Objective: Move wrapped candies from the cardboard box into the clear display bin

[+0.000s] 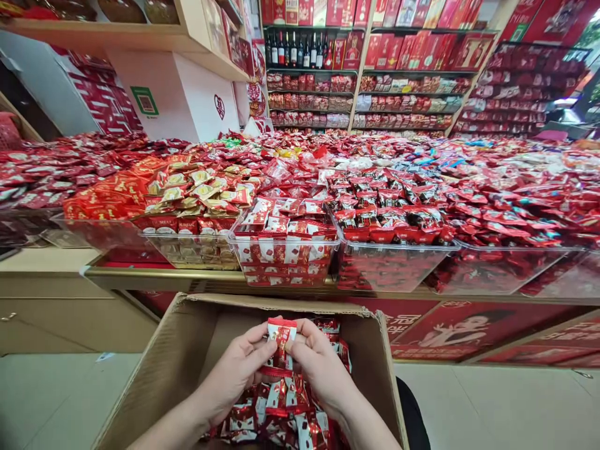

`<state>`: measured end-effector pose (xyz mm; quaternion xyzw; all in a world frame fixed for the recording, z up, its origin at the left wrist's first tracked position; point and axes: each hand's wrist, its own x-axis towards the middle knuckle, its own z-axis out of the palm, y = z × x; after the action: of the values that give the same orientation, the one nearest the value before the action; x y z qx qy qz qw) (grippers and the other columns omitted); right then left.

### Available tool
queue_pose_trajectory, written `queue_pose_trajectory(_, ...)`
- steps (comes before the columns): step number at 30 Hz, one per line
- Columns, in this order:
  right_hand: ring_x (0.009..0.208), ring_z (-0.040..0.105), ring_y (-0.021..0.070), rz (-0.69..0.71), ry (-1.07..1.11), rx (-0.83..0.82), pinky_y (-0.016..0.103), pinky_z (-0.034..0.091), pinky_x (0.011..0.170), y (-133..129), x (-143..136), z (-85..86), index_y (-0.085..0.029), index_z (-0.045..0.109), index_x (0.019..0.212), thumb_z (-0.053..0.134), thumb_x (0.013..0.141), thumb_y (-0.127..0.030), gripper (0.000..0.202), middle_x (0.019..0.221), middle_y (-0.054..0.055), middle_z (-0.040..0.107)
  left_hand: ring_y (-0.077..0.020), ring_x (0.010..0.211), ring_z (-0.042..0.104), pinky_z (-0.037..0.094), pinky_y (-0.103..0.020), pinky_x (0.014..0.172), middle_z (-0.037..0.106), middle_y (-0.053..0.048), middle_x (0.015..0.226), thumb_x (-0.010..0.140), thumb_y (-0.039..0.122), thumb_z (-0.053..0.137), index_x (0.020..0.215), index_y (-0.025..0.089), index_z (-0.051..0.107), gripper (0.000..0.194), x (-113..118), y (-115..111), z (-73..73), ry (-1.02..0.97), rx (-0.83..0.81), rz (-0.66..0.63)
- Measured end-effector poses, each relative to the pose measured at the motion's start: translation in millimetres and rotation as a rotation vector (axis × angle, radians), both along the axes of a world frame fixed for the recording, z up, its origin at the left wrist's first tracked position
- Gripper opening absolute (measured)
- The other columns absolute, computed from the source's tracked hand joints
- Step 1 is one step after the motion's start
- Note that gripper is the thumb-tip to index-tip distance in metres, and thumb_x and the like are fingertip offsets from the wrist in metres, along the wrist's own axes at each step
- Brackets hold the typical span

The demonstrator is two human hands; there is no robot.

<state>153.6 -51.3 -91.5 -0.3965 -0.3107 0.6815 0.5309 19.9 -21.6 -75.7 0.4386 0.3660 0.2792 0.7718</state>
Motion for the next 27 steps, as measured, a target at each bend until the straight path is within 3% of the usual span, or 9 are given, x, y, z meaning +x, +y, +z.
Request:
queue_pose_trajectory(3, 0.066, 0.056, 0.0123, 0.026, 0.08, 0.006, 0.023, 0.043, 0.055, -1, 2, 6.3, -0.018, 0.051, 0.095, 0.059, 0.071, -0.028, 0.028, 0.086, 0.003, 0.062, -0.0155, 0.071, 0.061, 0.049, -0.027, 0.061, 0.065, -0.006, 0.096, 0.074, 0.035, 0.057, 0.113, 0.022, 0.051, 0.041, -2, 1, 6.2, 0.008, 0.003, 0.004)
queue_pose_trajectory(7, 0.087, 0.057, 0.0178, -0.033, -0.046, 0.084, 0.032, 0.046, 0.073, -3, 2, 11.9, -0.017, 0.05, 0.099, 0.055, 0.075, -0.028, 0.026, 0.097, 0.008, 0.061, -0.0159, 0.07, 0.062, 0.049, -0.028, 0.06, 0.065, -0.008, 0.097, 0.073, 0.036, 0.058, 0.112, 0.02, 0.052, 0.043, 0, 0, 6.7, -0.009, -0.008, 0.058)
queue_pose_trajectory(11, 0.093, 0.056, 0.0189, -0.163, -0.373, 0.22, 0.036, 0.044, 0.084, -5, -4, 10.5, -0.017, 0.048, 0.1, 0.051, 0.078, -0.028, 0.025, 0.1, 0.01, 0.061, -0.0208, 0.101, 0.054, 0.041, -0.034, 0.087, 0.059, -0.007, 0.112, 0.074, 0.032, 0.058, 0.117, 0.022, 0.047, 0.045, 6, -3, 1.4, -0.108, -0.015, 0.162)
queue_pose_trajectory(14, 0.095, 0.056, 0.0186, -0.259, -0.819, 0.45, 0.033, 0.046, 0.082, -11, -8, 10.2, -0.021, 0.05, 0.103, 0.047, 0.08, -0.024, 0.024, 0.104, 0.009, 0.06, -0.0171, 0.119, 0.037, 0.025, -0.03, 0.101, 0.046, -0.003, 0.128, 0.077, 0.032, 0.055, 0.126, 0.028, 0.033, 0.054, 7, -8, 2.3, -0.233, -0.104, 0.232)
queue_pose_trajectory(18, 0.098, 0.055, 0.0194, -0.198, -1.105, 0.874, 0.033, 0.046, 0.084, -20, -9, 16.3, -0.021, 0.054, 0.093, 0.054, 0.074, -0.019, 0.019, 0.106, 0.008, 0.06, -0.0224, 0.113, 0.045, 0.029, -0.038, 0.096, 0.046, -0.007, 0.127, 0.08, 0.046, 0.042, 0.13, 0.028, 0.022, 0.057, 3, -8, 16.2, -0.472, -0.381, 0.23)
queue_pose_trajectory(21, 0.097, 0.053, 0.0199, -0.248, -1.216, 0.976, 0.035, 0.046, 0.083, -21, -5, 21.1, -0.019, 0.052, 0.094, 0.056, 0.072, -0.016, 0.022, 0.104, 0.01, 0.059, -0.0247, 0.107, 0.05, 0.032, -0.04, 0.093, 0.052, -0.012, 0.12, 0.082, 0.047, 0.035, 0.13, 0.02, 0.025, 0.056, 1, -4, 24.3, -0.647, -0.509, 0.156)
queue_pose_trajectory(24, 0.096, 0.053, 0.0226, -0.262, -1.373, 1.106, 0.036, 0.049, 0.079, -16, -2, 22.8, -0.015, 0.054, 0.095, 0.056, 0.073, -0.02, 0.022, 0.101, 0.013, 0.06, -0.0236, 0.105, 0.051, 0.032, -0.037, 0.093, 0.055, -0.013, 0.116, 0.083, 0.044, 0.033, 0.127, 0.015, 0.032, 0.052, -1, 0, 23.0, -0.692, -0.544, 0.131)
queue_pose_trajectory(27, 0.089, 0.058, 0.0234, -0.256, -1.621, 1.35, 0.035, 0.051, 0.072, -11, -1, 25.6, -0.013, 0.058, 0.092, 0.052, 0.076, -0.02, 0.018, 0.095, 0.011, 0.065, -0.0219, 0.105, 0.051, 0.031, -0.035, 0.092, 0.056, -0.008, 0.116, 0.082, 0.047, 0.032, 0.123, 0.02, 0.04, 0.049, -5, 1, 20.7, -0.659, -0.559, 0.093)
